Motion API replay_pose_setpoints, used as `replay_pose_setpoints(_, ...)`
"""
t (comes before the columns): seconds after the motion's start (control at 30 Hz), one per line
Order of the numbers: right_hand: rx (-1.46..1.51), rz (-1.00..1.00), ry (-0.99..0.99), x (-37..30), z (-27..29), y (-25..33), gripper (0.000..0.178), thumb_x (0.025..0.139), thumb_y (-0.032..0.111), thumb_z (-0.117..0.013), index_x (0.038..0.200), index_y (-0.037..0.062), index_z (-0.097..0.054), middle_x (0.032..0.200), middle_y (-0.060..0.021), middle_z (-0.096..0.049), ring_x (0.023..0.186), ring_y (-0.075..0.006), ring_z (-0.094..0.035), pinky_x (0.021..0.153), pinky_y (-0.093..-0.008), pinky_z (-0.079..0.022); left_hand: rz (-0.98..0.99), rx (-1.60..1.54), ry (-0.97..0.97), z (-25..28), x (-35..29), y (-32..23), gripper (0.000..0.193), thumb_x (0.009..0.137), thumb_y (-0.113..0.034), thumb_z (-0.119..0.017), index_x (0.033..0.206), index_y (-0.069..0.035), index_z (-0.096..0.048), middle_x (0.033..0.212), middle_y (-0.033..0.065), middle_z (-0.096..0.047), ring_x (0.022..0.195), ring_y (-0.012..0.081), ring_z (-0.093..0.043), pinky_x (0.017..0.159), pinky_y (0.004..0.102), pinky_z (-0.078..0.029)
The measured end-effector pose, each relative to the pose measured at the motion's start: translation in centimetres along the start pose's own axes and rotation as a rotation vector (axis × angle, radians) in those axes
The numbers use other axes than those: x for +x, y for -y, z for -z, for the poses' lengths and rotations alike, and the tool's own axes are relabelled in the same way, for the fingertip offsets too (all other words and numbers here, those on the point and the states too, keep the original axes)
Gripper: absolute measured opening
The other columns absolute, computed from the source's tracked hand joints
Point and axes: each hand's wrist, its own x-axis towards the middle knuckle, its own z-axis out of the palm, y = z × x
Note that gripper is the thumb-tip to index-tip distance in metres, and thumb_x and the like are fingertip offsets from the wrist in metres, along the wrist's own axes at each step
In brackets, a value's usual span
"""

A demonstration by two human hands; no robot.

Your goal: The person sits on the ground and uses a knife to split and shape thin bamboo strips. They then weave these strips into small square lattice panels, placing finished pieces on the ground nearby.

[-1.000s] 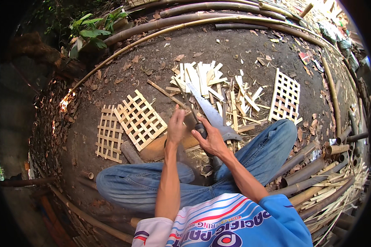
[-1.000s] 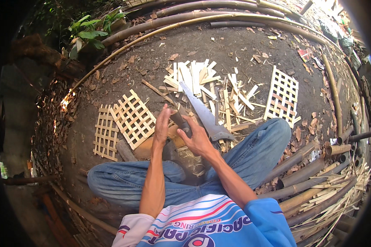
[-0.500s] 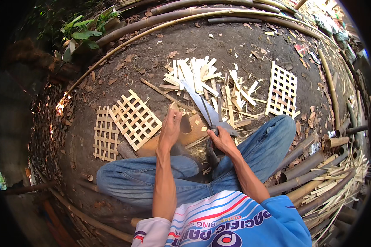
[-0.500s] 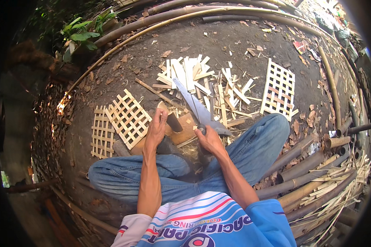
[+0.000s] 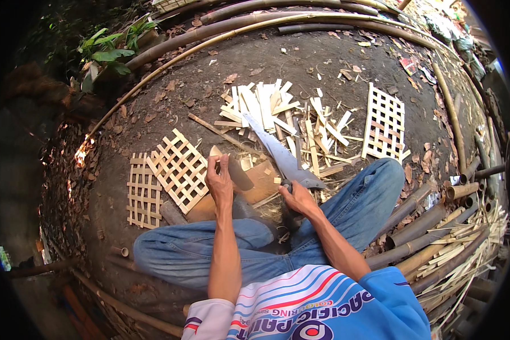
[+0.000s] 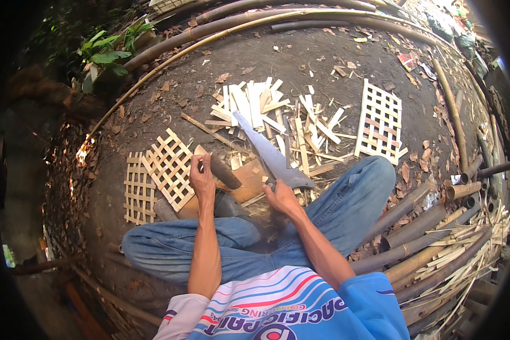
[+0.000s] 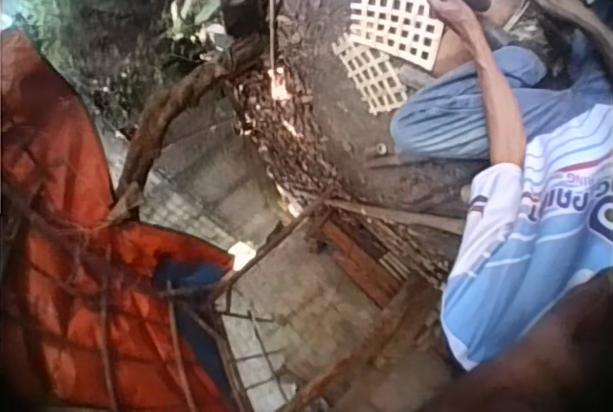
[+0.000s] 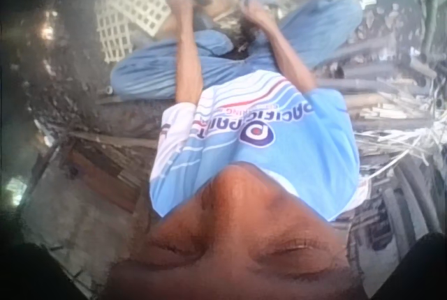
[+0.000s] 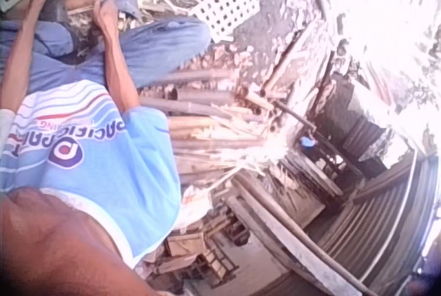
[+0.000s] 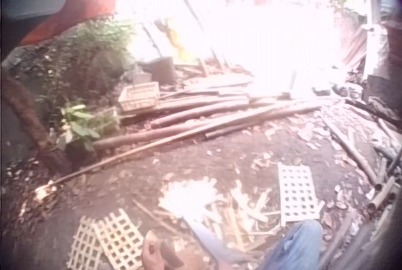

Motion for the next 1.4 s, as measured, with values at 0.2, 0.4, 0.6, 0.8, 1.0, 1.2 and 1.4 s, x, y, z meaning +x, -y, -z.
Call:
replay_pose_setpoints(0.2, 0.301, 0.111, 0.162, -1.1, -0.1, 1.7, 0.056, 0.096, 0.051, -0.054, 0.11, -0.0034, -0.056, 0.082, -0.0116, -0.059, 0.075, -0.0178, -0.057, 0.067, -0.034, -0.046, 0.137, 0.053, 0.202, 1.2, 0.3, -0.7, 0.052, 0.105, -0.05, -0.024, 0.117, -0.007, -0.052, 0.105, 0.0214, -0.059, 0.098, 0.0416, -0.058, 0.085, 0.0458, -0.044)
replay_pose_setpoints(0.4, 0.353, 0.227, 0.224, -4.6, 0.5, 4.5, 0.053, 0.101, 0.045, -0.049, 0.125, -0.0019, -0.051, 0.082, -0.0151, -0.061, 0.076, -0.0203, -0.062, 0.066, -0.0369, -0.047, 0.089, -0.115, 0.209, 1.0, 0.4, 1.0, 0.041, 0.105, -0.044, -0.037, 0.112, -0.006, -0.051, 0.097, 0.0153, -0.056, 0.088, 0.0295, -0.055, 0.084, 0.0399, -0.044)
replay_pose_setpoints(0.6, 0.281, 0.375, 0.093, -6.3, 0.1, 5.5, 0.036, 0.1, 0.031, -0.054, 0.11, -0.0035, -0.051, 0.087, -0.0276, -0.06, 0.083, -0.0442, -0.06, 0.074, -0.0461, -0.046, 0.05, -0.117, 0.172, 0.4, 0.2, 1.3, 0.034, 0.104, -0.036, -0.044, 0.108, -0.003, -0.051, 0.096, 0.0137, -0.055, 0.088, 0.0261, -0.052, 0.083, 0.0384, -0.043)
replay_pose_setpoints(0.8, 0.245, 0.445, 0.014, -6.5, -0.2, 6.0, 0.037, 0.099, 0.03, -0.056, 0.108, -0.005, -0.051, 0.089, -0.0289, -0.061, 0.085, -0.0449, -0.061, 0.074, -0.0477, -0.046, -0.004, -0.084, 0.125, -0.3, -0.7, 0.7, 0.032, 0.105, -0.031, -0.041, 0.108, -0.001, -0.051, 0.097, 0.0166, -0.056, 0.09, 0.0299, -0.054, 0.084, 0.0393, -0.043)
replay_pose_setpoints(1.0, 0.214, 0.421, 0.028, -6.8, -0.4, 5.9, 0.036, 0.098, 0.03, -0.057, 0.108, -0.0044, -0.052, 0.089, -0.0295, -0.061, 0.085, -0.0468, -0.061, 0.074, -0.0488, -0.046, -0.002, -0.116, 0.133, -0.3, -1.1, 0.0, 0.037, 0.106, -0.033, -0.039, 0.111, 0.001, -0.052, 0.102, 0.0191, -0.058, 0.094, 0.0324, -0.057, 0.086, 0.0404, -0.043)
replay_pose_setpoints(1.2, 0.255, 0.444, 0.039, -7.0, -0.5, 6.0, 0.035, 0.098, 0.029, -0.058, 0.108, -0.0042, -0.053, 0.088, -0.029, -0.062, 0.085, -0.0467, -0.061, 0.073, -0.0484, -0.047, -0.003, -0.095, 0.114, -0.6, -1.1, 0.3, 0.04, 0.106, -0.037, -0.04, 0.114, 0.0, -0.053, 0.104, 0.0181, -0.06, 0.098, 0.0312, -0.058, 0.088, 0.0399, -0.044)
replay_pose_setpoints(1.4, 0.23, 0.417, 0.051, -7.1, -0.4, 6.1, 0.035, 0.097, 0.029, -0.059, 0.108, -0.0041, -0.053, 0.088, -0.0288, -0.062, 0.084, -0.047, -0.061, 0.072, -0.0486, -0.047, -0.019, -0.126, 0.116, -0.5, -1.2, 0.1, 0.039, 0.106, -0.036, -0.041, 0.113, 0.0, -0.053, 0.105, 0.0182, -0.061, 0.098, 0.0313, -0.058, 0.089, 0.04, -0.044)
